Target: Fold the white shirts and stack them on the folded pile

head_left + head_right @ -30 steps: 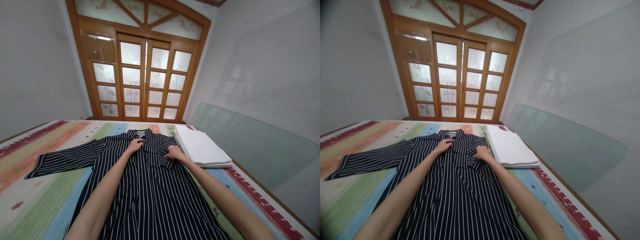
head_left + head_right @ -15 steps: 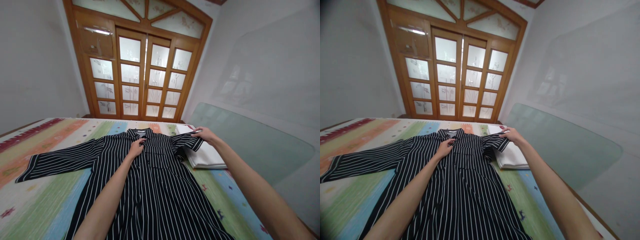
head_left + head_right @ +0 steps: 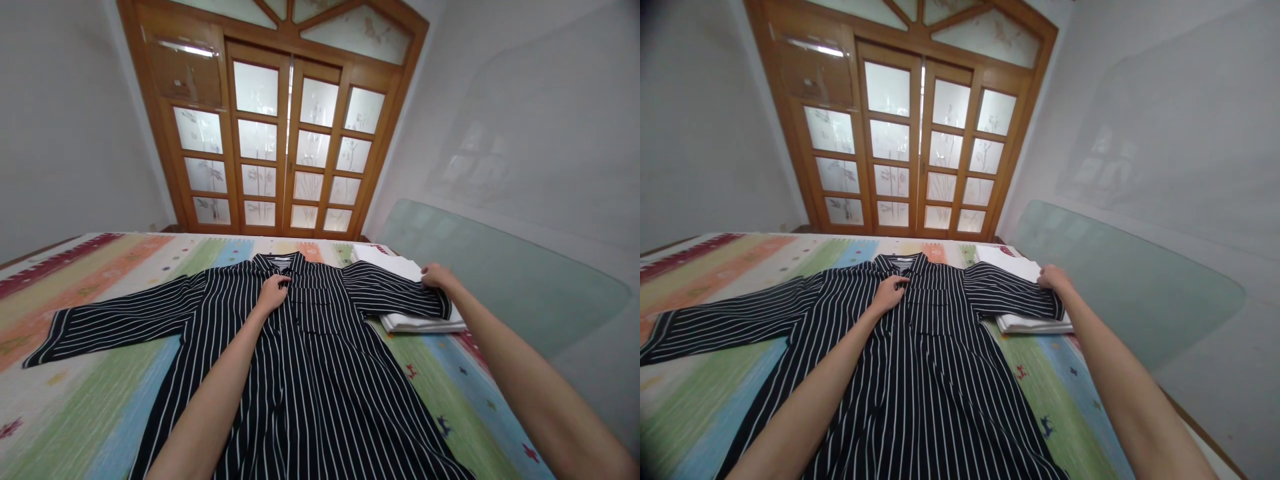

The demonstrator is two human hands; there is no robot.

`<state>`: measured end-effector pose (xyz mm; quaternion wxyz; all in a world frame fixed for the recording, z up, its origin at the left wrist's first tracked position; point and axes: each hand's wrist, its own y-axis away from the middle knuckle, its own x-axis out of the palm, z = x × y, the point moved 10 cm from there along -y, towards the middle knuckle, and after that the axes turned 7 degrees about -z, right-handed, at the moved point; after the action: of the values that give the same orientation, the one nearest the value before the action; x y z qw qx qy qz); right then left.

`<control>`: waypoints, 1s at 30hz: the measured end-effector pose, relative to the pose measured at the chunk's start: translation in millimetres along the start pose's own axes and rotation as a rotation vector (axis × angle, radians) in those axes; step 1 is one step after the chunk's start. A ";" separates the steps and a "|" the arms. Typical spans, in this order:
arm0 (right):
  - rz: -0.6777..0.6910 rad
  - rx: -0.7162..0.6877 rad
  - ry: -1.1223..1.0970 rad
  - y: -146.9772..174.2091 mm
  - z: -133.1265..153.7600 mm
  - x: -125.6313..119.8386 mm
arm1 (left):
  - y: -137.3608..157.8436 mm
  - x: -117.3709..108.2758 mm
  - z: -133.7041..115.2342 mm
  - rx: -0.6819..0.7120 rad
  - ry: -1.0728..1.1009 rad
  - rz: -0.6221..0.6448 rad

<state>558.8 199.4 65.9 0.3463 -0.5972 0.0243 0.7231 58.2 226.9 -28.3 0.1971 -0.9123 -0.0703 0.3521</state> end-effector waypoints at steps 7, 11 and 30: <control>-0.001 -0.282 -0.106 47.1 115.9 4.4 | -2.2 -24.1 35.2 -0.289 0.094 -0.277; 0.170 -0.368 -0.557 83.7 211.2 23.2 | 1.2 -37.2 32.7 -0.271 -0.095 -0.356; 0.290 -0.278 -0.378 179.7 350.8 141.3 | 1.3 -21.4 31.4 -0.297 -0.188 -0.188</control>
<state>159.9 287.2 -26.4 0.1523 -0.4840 -0.0550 0.8600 21.3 229.7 -36.9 0.0849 -0.8839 -0.2243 0.4015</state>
